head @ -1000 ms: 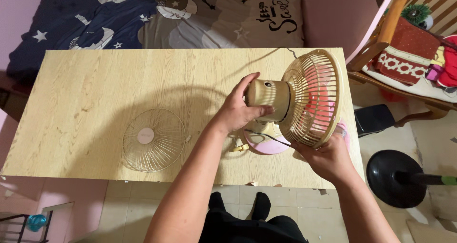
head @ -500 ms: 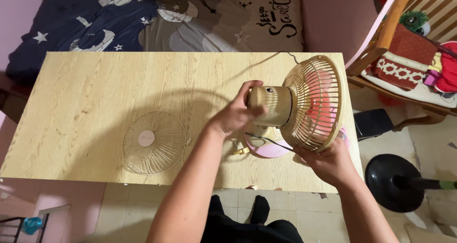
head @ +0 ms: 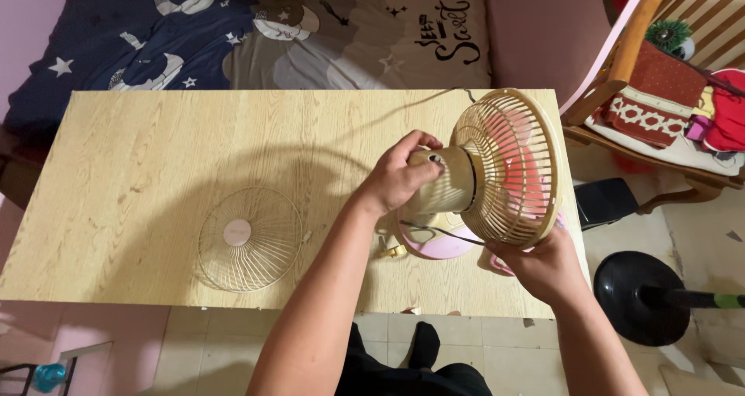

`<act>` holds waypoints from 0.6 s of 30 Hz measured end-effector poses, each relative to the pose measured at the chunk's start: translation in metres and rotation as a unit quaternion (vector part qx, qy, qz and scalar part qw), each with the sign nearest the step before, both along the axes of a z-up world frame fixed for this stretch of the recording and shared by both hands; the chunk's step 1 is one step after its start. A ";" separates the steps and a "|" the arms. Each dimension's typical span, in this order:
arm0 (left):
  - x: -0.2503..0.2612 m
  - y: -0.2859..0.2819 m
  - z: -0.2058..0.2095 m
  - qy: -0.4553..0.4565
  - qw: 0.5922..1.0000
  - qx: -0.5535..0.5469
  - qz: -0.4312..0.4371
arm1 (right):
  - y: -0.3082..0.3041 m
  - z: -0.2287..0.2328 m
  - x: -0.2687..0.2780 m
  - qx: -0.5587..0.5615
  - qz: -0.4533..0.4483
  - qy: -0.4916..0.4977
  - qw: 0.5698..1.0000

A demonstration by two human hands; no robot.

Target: The person assembles a small table fan by attaching the motor housing to the fan cage and securing it with screws. They use a screwdriver to tighten the screws and ensure the components are properly aligned.

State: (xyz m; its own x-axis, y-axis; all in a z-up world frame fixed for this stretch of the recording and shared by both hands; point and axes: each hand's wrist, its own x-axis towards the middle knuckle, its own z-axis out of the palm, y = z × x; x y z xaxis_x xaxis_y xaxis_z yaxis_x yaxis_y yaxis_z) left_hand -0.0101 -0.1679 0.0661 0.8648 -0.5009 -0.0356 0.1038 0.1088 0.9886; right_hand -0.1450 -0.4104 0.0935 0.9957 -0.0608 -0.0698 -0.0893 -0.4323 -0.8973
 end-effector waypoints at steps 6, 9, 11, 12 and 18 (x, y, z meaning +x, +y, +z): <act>-0.022 -0.002 -0.003 -0.067 0.996 0.021 0.052 | 0.006 -0.004 0.000 0.098 -0.137 0.059 0.984; -0.028 -0.002 -0.006 -0.059 0.995 0.018 0.078 | 0.016 -0.008 0.010 0.238 -0.167 -0.002 0.957; -0.028 -0.001 -0.009 -0.071 0.993 0.001 0.091 | 0.020 -0.009 0.013 0.231 -0.163 -0.027 0.959; -0.027 -0.001 -0.010 -0.077 0.992 -0.012 0.096 | 0.021 -0.010 0.014 0.228 -0.161 -0.039 0.959; -0.026 0.001 -0.009 -0.056 0.994 -0.018 0.093 | 0.017 -0.014 0.017 0.358 -0.166 -0.057 0.917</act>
